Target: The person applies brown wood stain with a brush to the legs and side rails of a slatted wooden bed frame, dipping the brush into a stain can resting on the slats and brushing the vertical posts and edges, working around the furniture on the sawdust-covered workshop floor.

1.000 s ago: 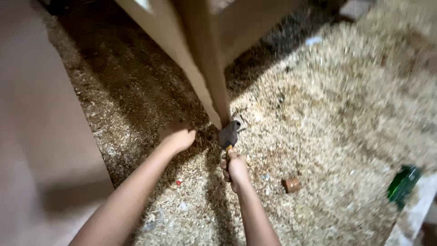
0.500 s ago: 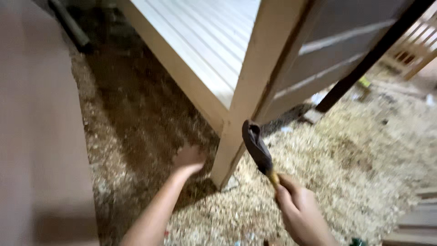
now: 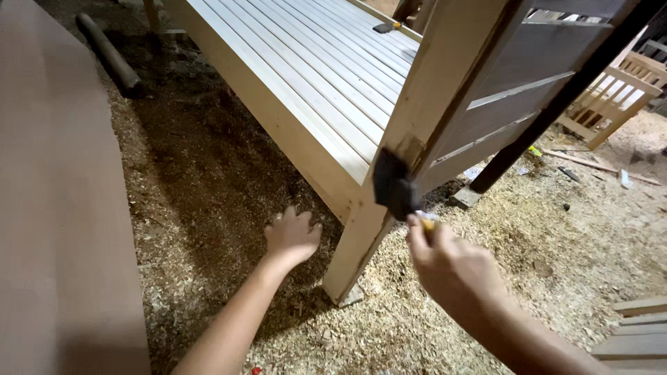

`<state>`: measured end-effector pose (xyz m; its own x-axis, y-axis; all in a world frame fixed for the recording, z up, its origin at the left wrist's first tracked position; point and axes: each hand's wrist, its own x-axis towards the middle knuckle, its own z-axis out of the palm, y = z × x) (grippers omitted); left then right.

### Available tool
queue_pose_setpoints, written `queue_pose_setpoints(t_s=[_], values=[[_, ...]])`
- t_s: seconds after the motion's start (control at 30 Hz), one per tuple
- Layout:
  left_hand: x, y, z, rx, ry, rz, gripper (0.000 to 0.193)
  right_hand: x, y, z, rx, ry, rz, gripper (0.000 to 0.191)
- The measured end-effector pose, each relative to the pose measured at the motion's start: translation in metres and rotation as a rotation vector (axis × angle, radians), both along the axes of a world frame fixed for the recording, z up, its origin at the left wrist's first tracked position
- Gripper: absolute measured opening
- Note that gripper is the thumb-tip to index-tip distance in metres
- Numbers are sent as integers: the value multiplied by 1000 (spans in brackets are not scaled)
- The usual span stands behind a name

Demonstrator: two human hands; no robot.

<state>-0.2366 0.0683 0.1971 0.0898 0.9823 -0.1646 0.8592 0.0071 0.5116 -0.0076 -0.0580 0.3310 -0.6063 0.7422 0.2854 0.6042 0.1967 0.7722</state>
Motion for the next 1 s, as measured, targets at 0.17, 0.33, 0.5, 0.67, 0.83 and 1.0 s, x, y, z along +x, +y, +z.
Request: queue_pose_setpoints(t_s=[0.17, 0.33, 0.5, 0.67, 0.83, 1.0], values=[[2, 0, 23, 11, 12, -2, 48, 3, -5, 64, -45, -125, -166, 45], [-2, 7, 32, 57, 19, 5, 50, 14, 2, 96, 172, -285, -342, 47], [4, -9, 36, 15, 56, -12, 45, -6, 30, -14, -250, -318, -263, 46], [-4, -24, 39, 20, 51, 12, 45, -14, 45, 2, -320, -200, -299, 42], [4, -9, 40, 65, -27, 29, 48, -2, 44, 146, 404, -60, -110, 26], [10, 5, 29, -22, -156, 119, 45, -6, 51, 68, 425, -482, -326, 46]])
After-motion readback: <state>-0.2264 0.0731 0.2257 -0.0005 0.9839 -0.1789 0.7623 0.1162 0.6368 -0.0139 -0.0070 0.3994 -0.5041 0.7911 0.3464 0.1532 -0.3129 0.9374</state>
